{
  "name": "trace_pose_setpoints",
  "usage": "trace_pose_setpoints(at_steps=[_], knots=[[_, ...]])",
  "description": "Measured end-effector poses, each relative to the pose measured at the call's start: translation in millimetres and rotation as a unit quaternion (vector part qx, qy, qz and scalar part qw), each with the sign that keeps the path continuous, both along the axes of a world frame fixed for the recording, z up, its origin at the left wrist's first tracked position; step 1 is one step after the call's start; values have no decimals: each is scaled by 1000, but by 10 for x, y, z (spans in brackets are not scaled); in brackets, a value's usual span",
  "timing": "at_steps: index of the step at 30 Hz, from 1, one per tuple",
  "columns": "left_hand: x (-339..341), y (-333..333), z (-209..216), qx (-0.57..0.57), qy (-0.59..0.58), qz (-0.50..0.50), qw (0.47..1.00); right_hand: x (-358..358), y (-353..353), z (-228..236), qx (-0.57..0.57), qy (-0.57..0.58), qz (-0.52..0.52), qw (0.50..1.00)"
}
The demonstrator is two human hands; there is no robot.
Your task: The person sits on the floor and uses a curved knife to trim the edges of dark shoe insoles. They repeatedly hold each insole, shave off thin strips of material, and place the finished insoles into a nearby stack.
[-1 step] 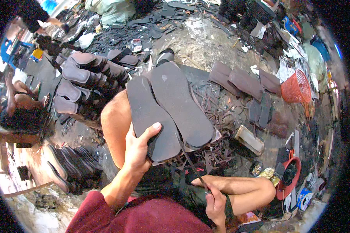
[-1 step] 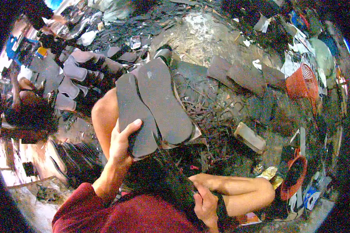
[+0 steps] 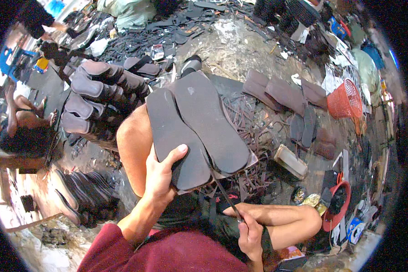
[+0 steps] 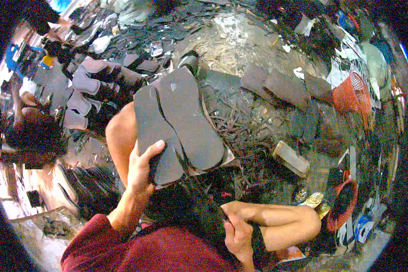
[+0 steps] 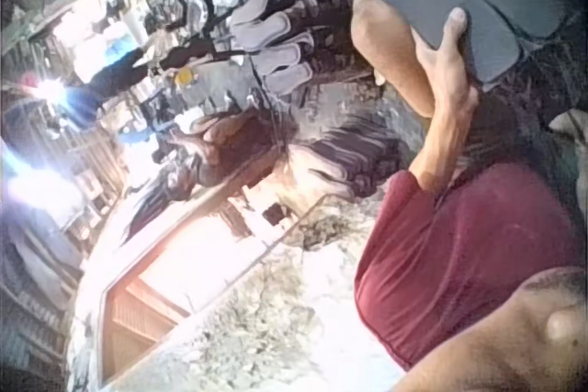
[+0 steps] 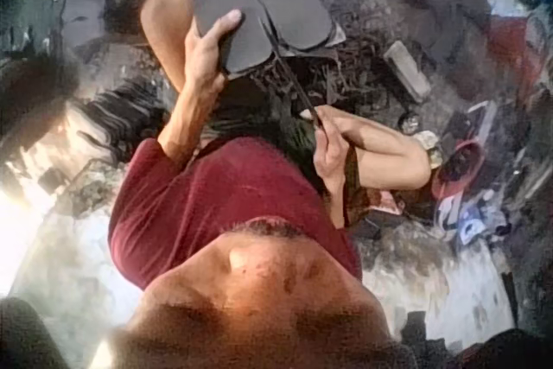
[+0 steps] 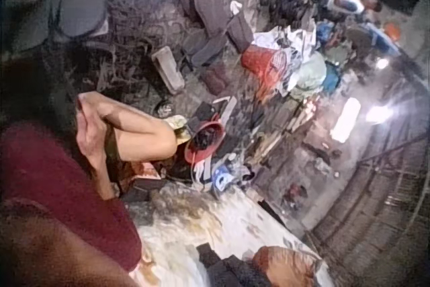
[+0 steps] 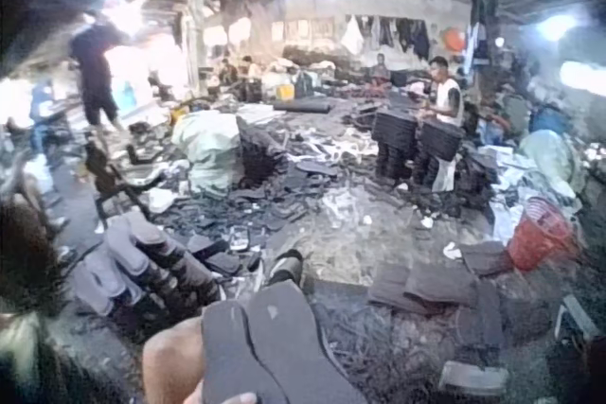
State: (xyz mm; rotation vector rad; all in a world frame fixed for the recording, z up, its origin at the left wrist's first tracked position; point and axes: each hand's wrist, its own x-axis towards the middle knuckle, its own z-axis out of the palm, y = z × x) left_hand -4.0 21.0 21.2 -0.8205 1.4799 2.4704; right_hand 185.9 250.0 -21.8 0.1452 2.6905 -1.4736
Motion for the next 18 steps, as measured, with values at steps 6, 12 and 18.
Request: trace_pose_setpoints(at_steps=[6,12,18], knots=[[54,-23,-93,-45,16,-28,998,-612,-370,-285,3,92,-15,996],[88,-171,-103,-70,5,-62,996,-965,-328,-401,30,57,83,994],[87,-199,-69,-81,-36,-70,994,-1177,-278,-595,-15,117,113,987]])
